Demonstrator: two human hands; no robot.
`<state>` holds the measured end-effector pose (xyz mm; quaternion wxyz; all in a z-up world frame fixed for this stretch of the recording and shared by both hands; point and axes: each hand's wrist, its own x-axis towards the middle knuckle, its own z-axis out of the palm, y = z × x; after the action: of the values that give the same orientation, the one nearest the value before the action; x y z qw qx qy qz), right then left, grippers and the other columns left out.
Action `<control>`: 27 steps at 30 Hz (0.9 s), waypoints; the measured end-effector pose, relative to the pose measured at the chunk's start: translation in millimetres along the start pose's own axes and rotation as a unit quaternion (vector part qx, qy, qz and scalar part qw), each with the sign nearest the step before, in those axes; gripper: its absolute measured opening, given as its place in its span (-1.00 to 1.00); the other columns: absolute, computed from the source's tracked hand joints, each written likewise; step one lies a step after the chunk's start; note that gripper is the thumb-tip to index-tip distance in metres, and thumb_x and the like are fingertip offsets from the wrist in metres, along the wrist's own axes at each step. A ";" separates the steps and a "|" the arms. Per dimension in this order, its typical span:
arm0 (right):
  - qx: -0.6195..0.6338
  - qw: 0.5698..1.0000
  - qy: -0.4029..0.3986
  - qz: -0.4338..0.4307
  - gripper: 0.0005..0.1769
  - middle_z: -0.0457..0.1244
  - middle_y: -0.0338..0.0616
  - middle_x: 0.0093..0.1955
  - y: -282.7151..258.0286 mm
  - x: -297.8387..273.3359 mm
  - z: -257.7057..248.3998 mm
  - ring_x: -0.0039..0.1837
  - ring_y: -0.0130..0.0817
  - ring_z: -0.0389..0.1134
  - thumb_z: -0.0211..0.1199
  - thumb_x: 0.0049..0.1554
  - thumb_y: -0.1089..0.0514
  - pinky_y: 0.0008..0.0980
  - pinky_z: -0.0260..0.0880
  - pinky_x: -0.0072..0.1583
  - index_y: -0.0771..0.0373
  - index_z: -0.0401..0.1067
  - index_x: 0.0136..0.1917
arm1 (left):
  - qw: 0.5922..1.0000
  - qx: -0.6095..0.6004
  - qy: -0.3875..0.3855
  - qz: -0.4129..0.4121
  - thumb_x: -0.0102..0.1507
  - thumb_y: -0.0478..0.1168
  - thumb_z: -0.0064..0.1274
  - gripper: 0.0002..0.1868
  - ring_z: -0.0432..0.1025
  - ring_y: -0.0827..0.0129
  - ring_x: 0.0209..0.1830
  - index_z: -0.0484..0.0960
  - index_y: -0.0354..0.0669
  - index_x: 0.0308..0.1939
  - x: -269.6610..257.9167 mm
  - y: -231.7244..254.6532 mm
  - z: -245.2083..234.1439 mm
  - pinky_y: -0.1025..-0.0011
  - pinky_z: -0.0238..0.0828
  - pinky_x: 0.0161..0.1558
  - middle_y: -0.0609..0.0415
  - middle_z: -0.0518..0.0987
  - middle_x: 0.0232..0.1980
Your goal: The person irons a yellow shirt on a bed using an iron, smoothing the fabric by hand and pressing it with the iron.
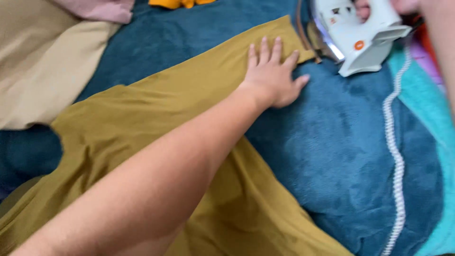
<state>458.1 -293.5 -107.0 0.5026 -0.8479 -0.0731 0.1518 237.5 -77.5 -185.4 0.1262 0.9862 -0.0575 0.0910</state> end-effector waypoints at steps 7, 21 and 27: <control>0.141 0.988 -0.057 -0.007 -0.62 -0.02 -0.52 -0.40 16.9 9.2 -11.2 -0.43 -0.72 -0.06 0.09 0.41 -0.22 -0.55 0.30 -0.15 -0.01 0.26 -0.15 | 0.995 0.006 -0.102 -0.011 0.26 0.37 -0.23 -0.21 -0.19 -0.05 0.64 0.14 0.34 0.54 5.9 -5.2 -25.1 -0.05 -0.31 0.53 -0.09 -0.06 0.65; 0.159 0.956 0.157 -0.190 -0.34 0.00 -0.33 -0.54 -10.8 -147.9 48.4 -0.55 -0.52 -0.04 0.13 0.25 -0.41 -0.32 0.20 -0.39 0.20 0.23 -0.30 | 1.000 -0.017 -0.024 -0.006 0.39 0.14 -0.49 -0.41 -0.33 -0.02 0.66 0.14 0.39 0.53 9.4 -13.5 -6.1 -0.03 -0.55 0.54 0.01 -0.12 0.66; 0.162 0.961 0.111 -0.195 -0.29 -0.04 -0.36 -0.54 -10.7 -166.1 46.2 -0.55 -0.53 -0.05 0.04 0.23 -0.51 -0.33 0.22 -0.37 0.16 0.21 -0.31 | 0.998 -0.068 -0.006 -0.007 0.38 0.13 -0.45 -0.37 -0.29 0.05 0.68 0.04 0.38 0.57 8.6 -16.4 -8.5 0.07 -0.51 0.57 -0.01 -0.13 0.67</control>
<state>286.5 -295.9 -87.8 0.6582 -0.7359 -0.1548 -0.0343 246.8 -60.2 -179.5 0.1929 0.9762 -0.0573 0.0805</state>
